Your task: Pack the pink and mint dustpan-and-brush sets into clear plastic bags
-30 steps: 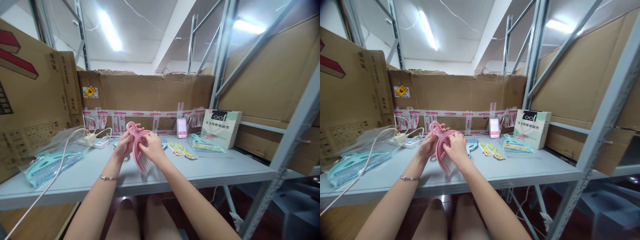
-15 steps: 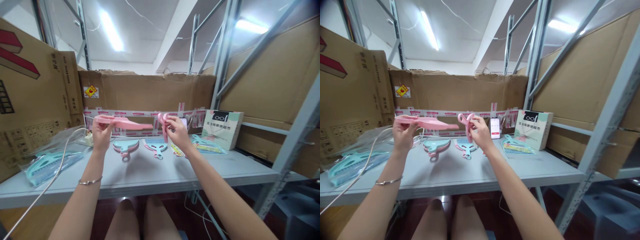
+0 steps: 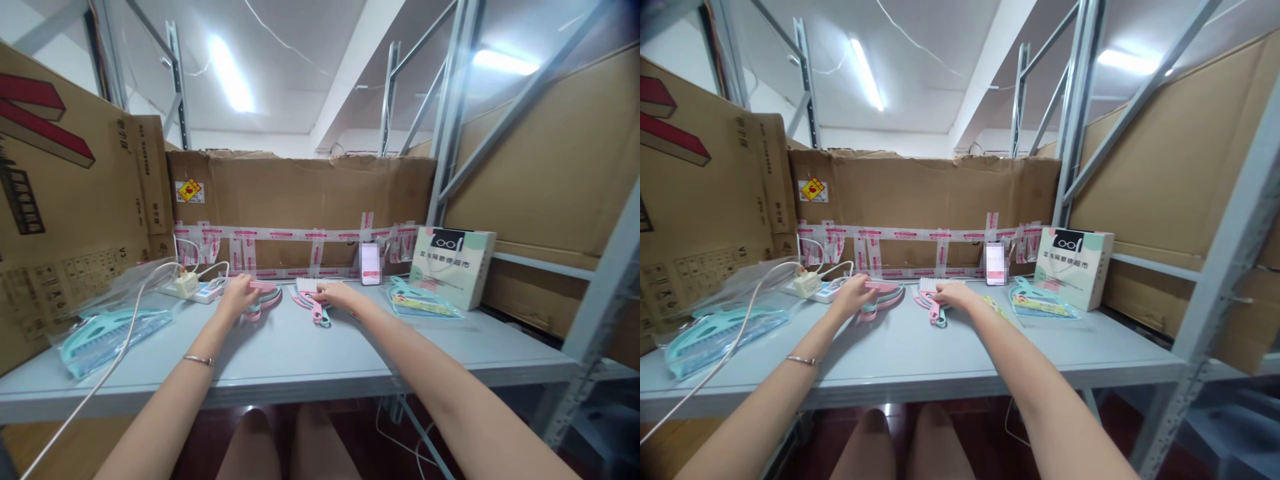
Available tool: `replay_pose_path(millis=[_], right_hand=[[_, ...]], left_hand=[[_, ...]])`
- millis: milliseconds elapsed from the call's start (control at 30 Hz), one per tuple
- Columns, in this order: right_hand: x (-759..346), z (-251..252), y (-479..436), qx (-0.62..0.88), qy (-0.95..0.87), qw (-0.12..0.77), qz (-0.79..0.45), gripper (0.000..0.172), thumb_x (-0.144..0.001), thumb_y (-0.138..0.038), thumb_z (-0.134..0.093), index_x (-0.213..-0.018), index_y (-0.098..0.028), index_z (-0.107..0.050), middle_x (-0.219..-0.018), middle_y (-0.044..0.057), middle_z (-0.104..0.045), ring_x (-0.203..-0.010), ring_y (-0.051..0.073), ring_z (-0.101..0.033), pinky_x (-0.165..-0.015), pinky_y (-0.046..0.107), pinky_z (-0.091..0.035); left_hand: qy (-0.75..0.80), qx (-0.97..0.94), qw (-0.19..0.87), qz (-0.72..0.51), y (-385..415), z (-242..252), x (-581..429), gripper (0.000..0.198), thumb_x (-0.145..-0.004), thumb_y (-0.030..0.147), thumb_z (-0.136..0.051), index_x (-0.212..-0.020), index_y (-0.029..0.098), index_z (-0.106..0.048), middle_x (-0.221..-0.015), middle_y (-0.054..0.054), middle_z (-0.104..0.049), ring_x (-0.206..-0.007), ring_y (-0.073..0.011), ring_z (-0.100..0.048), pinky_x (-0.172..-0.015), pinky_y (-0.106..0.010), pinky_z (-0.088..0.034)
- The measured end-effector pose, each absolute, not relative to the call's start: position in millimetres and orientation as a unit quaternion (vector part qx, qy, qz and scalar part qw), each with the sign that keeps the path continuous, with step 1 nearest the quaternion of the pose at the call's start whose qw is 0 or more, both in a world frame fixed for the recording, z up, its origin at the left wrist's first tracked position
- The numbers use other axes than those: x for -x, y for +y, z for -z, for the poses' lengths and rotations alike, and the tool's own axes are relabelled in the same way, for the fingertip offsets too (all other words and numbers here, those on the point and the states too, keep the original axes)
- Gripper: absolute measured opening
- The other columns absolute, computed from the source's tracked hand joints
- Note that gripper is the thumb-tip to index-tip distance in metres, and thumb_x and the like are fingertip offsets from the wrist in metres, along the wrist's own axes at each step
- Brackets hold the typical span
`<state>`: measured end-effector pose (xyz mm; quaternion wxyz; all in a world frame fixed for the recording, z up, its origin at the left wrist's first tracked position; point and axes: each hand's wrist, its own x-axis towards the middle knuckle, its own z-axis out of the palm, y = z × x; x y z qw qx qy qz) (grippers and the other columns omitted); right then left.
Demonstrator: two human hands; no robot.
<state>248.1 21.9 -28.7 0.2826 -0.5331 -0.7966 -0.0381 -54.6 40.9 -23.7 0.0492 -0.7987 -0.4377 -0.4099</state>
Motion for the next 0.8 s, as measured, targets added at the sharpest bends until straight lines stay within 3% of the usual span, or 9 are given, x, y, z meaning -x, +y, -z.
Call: replay_pose_path(millis=[67, 133, 200, 333, 500, 633, 800], right_hand=[[-250, 36, 25, 0.513, -0.798, 0.315, 0.013, 0.013, -0.061, -0.012, -0.066, -0.068, -0.023, -0.066, -0.068, -0.004, -0.064, -0.061, 0.011, -0.055, -0.057, 0.020, -0.036], [-255, 42, 26, 0.494, -0.797, 0.348, -0.004, 0.029, -0.061, -0.007, -0.061, -0.082, -0.025, -0.069, -0.078, -0.004, -0.067, -0.065, 0.011, -0.057, -0.062, 0.020, -0.040], [-266, 48, 25, 0.484, -0.781, 0.396, -0.003, 0.041, -0.065, -0.007, -0.053, -0.098, -0.026, -0.068, -0.093, -0.001, -0.068, -0.078, 0.013, -0.060, -0.074, 0.024, -0.044], [-318, 54, 7, 0.593, -0.615, 0.517, 0.047, 0.042, -0.077, -0.014, -0.041, -0.113, -0.020, -0.061, -0.113, 0.005, -0.063, -0.106, 0.017, -0.056, -0.096, 0.033, -0.040], [-416, 64, -40, 0.815, -0.317, 0.474, 0.106, 0.051, -0.078, -0.023, -0.047, -0.124, -0.003, -0.049, -0.127, 0.029, -0.046, -0.122, 0.036, -0.040, -0.096, 0.052, -0.033], [-467, 81, -61, 0.909, -0.205, 0.359, 0.053, 0.064, -0.075, -0.041, -0.058, -0.126, -0.005, -0.048, -0.128, 0.031, -0.045, -0.122, 0.040, -0.041, -0.092, 0.053, -0.035], [-483, 82, -57, 0.909, -0.231, 0.346, -0.022, 0.044, -0.071, -0.036, -0.064, -0.105, -0.009, -0.064, -0.117, 0.031, -0.055, -0.117, 0.042, -0.048, -0.090, 0.054, -0.037]], left_hand=[[-0.432, 0.812, 0.045, 0.391, 39, 28, 55, 0.018, -0.074, 0.037, -0.049, -0.068, 0.020, -0.049, -0.075, -0.005, -0.054, -0.074, -0.0214, -0.053, -0.070, -0.033, -0.040], [-0.430, 0.822, 0.042, 0.371, 38, 32, 54, 0.021, -0.075, 0.040, -0.049, -0.068, 0.020, -0.050, -0.075, -0.006, -0.055, -0.074, -0.0212, -0.053, -0.069, -0.032, -0.040], [-0.436, 0.826, 0.042, 0.355, 37, 35, 54, 0.026, -0.075, 0.045, -0.051, -0.068, 0.019, -0.051, -0.076, -0.006, -0.056, -0.073, -0.0208, -0.053, -0.068, -0.032, -0.039], [-0.465, 0.817, 0.029, 0.338, 35, 36, 51, 0.038, -0.076, 0.056, -0.051, -0.070, 0.018, -0.054, -0.079, -0.007, -0.059, -0.074, -0.0214, -0.055, -0.068, -0.032, -0.040], [-0.467, 0.793, 0.044, 0.389, 30, 32, 47, 0.041, -0.082, 0.057, -0.043, -0.079, 0.019, -0.058, -0.087, -0.006, -0.059, -0.080, -0.0212, -0.056, -0.078, -0.034, -0.041], [-0.450, 0.793, 0.030, 0.408, 29, 31, 44, 0.038, -0.085, 0.053, -0.040, -0.076, 0.020, -0.057, -0.087, -0.006, -0.058, -0.085, -0.0219, -0.054, -0.082, -0.035, -0.040], [-0.425, 0.803, 0.038, 0.416, 31, 29, 46, 0.035, -0.086, 0.048, -0.037, -0.075, 0.020, -0.054, -0.086, -0.007, -0.057, -0.086, -0.0220, -0.053, -0.083, -0.035, -0.040]])
